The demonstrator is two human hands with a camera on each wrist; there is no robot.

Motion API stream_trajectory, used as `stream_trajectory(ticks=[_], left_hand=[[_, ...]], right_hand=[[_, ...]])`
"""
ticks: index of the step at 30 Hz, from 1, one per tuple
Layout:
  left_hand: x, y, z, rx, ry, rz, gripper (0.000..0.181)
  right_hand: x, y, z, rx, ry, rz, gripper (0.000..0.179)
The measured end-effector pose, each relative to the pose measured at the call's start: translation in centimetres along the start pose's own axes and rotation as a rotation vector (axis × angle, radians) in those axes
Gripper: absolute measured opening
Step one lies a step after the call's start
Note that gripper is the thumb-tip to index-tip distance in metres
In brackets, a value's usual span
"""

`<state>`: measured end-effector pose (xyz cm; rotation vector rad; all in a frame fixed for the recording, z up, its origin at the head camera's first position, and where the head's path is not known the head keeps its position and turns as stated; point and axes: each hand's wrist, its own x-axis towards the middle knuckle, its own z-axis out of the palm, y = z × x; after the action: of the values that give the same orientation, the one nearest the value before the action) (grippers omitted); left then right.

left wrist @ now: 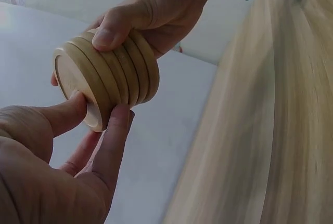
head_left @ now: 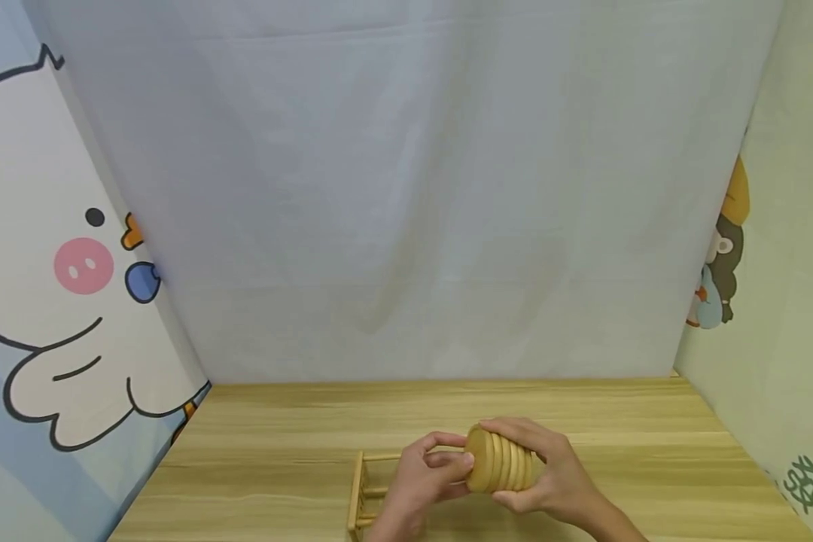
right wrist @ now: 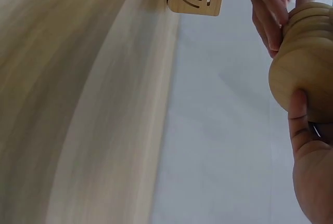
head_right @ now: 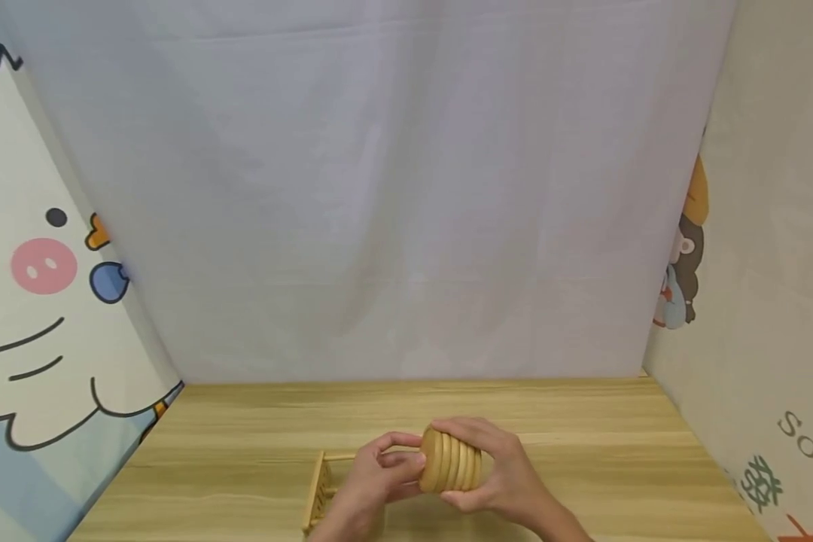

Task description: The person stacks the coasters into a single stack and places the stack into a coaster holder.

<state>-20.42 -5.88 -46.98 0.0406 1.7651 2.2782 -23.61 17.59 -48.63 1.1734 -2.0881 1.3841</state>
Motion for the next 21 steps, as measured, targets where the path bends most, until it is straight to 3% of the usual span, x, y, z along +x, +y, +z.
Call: stream_trajectory(ticks=[13,21], left_hand=[[-0.4,1.3,-4.0,0.115,-0.05,0.06,0.037],[0.0,1.6,-6.6,0.205,-0.044,0.053,0.04]], right_hand=[[2.4,-0.9,2.1,-0.012,-0.082,0.004,0.08],[3.9,-1.2,3.4,-0.028,-0.131,-0.029,0.079]])
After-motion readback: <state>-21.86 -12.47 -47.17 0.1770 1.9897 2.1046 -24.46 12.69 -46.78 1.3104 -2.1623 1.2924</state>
